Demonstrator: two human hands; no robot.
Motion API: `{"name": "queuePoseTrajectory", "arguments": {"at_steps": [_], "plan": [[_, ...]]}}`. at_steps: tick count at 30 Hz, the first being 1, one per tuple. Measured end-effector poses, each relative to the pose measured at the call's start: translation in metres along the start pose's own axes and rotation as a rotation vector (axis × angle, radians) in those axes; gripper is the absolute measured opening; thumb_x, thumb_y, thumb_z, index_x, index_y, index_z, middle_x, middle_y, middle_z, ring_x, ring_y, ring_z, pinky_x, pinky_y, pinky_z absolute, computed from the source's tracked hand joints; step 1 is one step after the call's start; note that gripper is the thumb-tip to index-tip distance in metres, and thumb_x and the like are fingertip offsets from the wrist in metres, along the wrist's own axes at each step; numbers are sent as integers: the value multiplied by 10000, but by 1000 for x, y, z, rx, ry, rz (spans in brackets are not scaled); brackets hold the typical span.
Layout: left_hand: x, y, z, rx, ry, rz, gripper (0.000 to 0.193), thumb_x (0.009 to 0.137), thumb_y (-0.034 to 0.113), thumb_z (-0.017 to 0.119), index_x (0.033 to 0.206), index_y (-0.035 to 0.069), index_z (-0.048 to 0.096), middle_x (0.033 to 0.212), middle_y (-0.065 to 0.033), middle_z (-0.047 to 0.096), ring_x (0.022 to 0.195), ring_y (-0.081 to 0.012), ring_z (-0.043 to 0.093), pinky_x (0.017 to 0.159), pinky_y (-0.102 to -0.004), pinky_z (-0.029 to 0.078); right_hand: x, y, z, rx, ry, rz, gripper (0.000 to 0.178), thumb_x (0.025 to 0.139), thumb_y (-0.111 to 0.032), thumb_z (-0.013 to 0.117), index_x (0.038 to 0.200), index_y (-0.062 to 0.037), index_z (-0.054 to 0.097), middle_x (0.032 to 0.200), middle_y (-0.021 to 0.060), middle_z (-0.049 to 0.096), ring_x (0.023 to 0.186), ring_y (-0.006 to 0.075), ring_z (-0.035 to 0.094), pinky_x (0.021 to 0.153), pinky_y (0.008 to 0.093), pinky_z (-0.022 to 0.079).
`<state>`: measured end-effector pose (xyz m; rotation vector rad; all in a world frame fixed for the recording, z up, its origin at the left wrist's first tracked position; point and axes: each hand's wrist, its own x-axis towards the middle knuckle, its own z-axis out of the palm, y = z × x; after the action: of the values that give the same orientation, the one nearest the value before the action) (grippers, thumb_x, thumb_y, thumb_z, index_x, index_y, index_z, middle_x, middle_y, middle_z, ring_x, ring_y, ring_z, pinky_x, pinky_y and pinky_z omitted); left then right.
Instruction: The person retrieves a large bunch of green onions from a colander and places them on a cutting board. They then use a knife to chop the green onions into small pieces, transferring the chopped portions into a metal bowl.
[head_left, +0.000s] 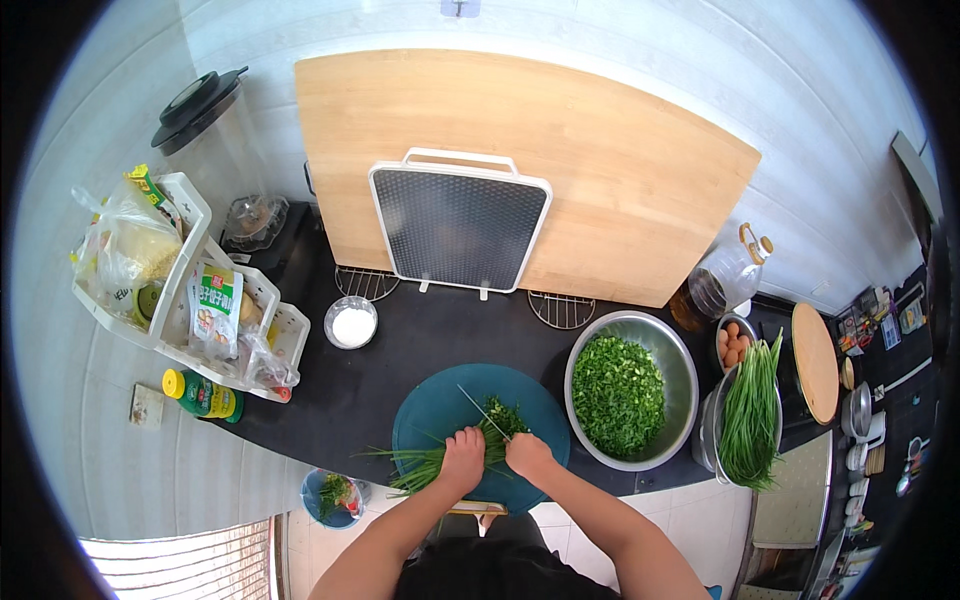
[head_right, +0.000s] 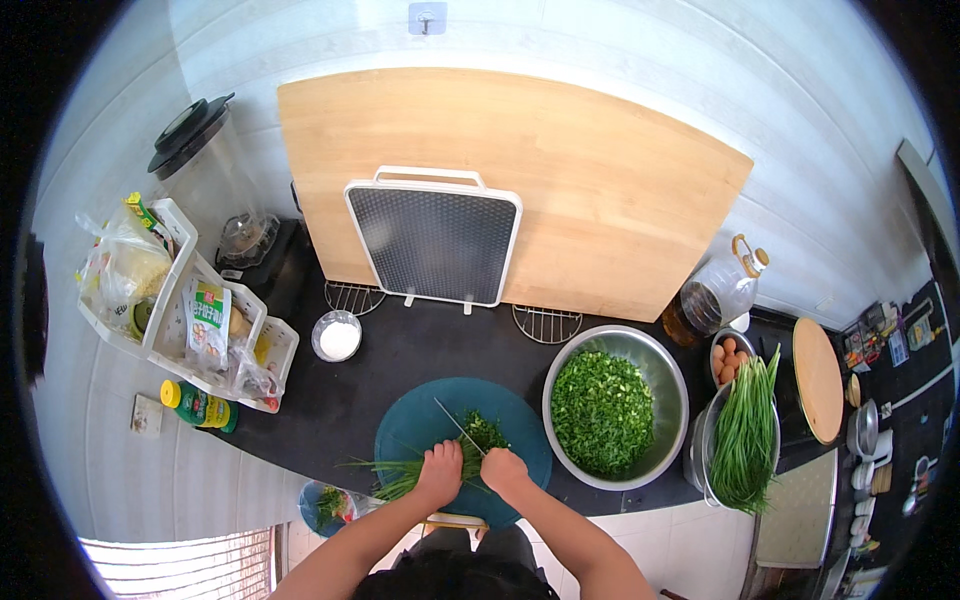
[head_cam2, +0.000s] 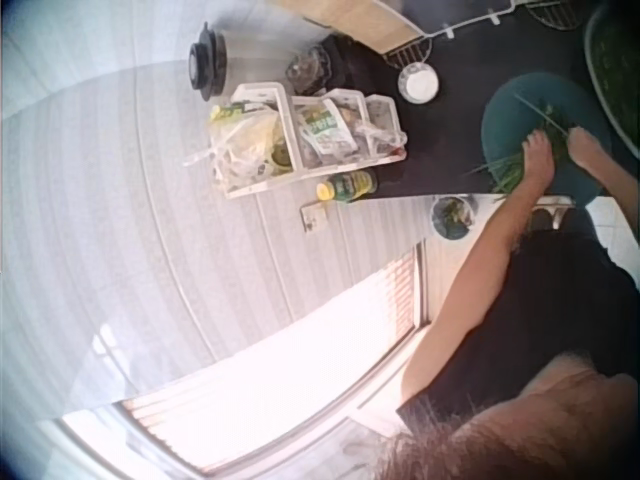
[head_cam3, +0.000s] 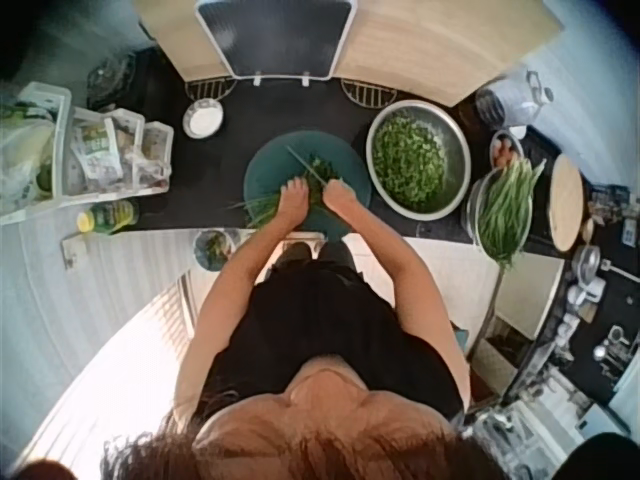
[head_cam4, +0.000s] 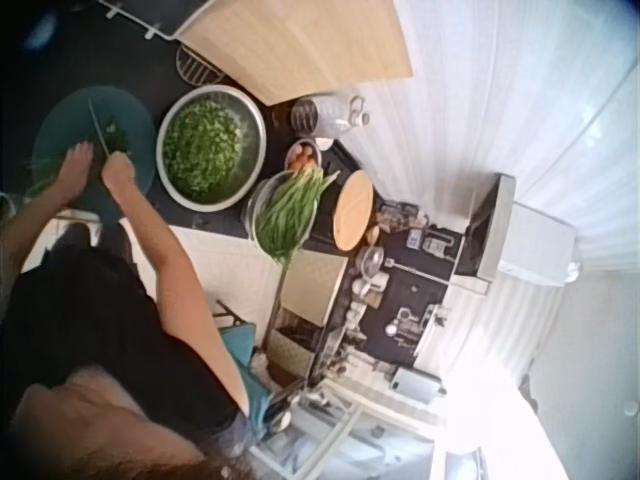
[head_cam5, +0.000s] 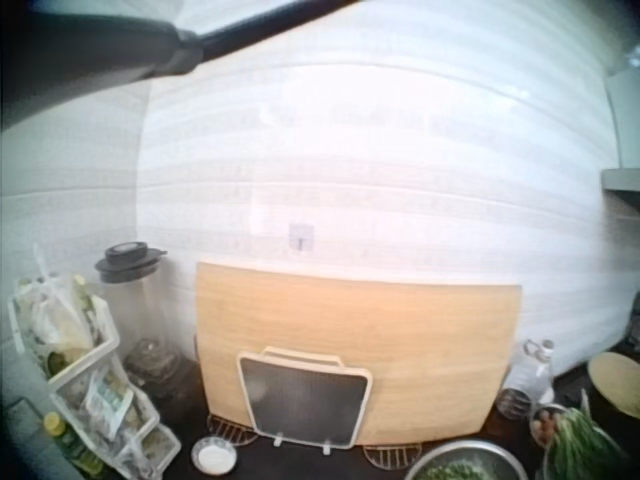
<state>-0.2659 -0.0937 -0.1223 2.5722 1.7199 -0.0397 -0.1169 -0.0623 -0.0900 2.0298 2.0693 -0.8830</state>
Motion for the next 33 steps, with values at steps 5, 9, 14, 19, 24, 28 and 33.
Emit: {"name": "queuePoseTrajectory", "arguments": {"at_steps": [5,9,14,19,24,28,33], "plan": [[-5,-2,1,-2,-25,8,524,782,193,522,1227,-66,424,1118,-171,487,951,-274,481,785,-382,411,18,-24,8,68,141,-19,331,865,-256,511,791,36,647,777,278,622,752,400,631,694,446,518],[-5,0,-4,-22,-26,7,573,762,210,556,1238,-74,408,1137,-180,476,970,-278,476,796,-379,410,16,-14,10,299,259,15,354,873,-290,521,813,41,632,758,269,615,740,412,616,661,440,502],[-3,-2,-10,-85,-55,-30,663,715,244,634,1240,-81,392,1143,-179,469,976,-277,474,809,-375,411,-22,-10,-40,458,227,96,377,876,-332,537,851,35,620,739,257,607,762,425,596,645,425,476],[-1,-1,-6,-76,-57,-38,720,691,274,675,1242,-81,375,1143,-175,464,981,-280,476,815,-378,412,-64,9,-41,388,174,108,425,888,-374,501,817,36,589,760,277,596,793,443,582,684,468,467],[1,0,-6,-72,-76,-42,704,695,263,663,1240,-80,377,1140,-176,462,974,-281,474,813,-379,410,-68,25,-9,278,78,136,423,902,-359,462,798,31,587,784,282,604,802,461,576,728,495,465],[0,1,0,-51,-57,-39,652,712,233,623,1233,-82,389,1129,-177,467,965,-282,474,804,-382,408,-50,33,13,237,-11,34,335,885,-267,481,828,45,587,787,285,605,798,455,582,736,485,472],[0,3,3,-79,-58,-50,616,720,207,596,1225,-87,402,1124,-173,470,955,-280,474,796,-383,404,-18,13,36,166,84,118,284,865,-218,493,814,42,597,774,279,608,765,451,589,699,471,494]]}}
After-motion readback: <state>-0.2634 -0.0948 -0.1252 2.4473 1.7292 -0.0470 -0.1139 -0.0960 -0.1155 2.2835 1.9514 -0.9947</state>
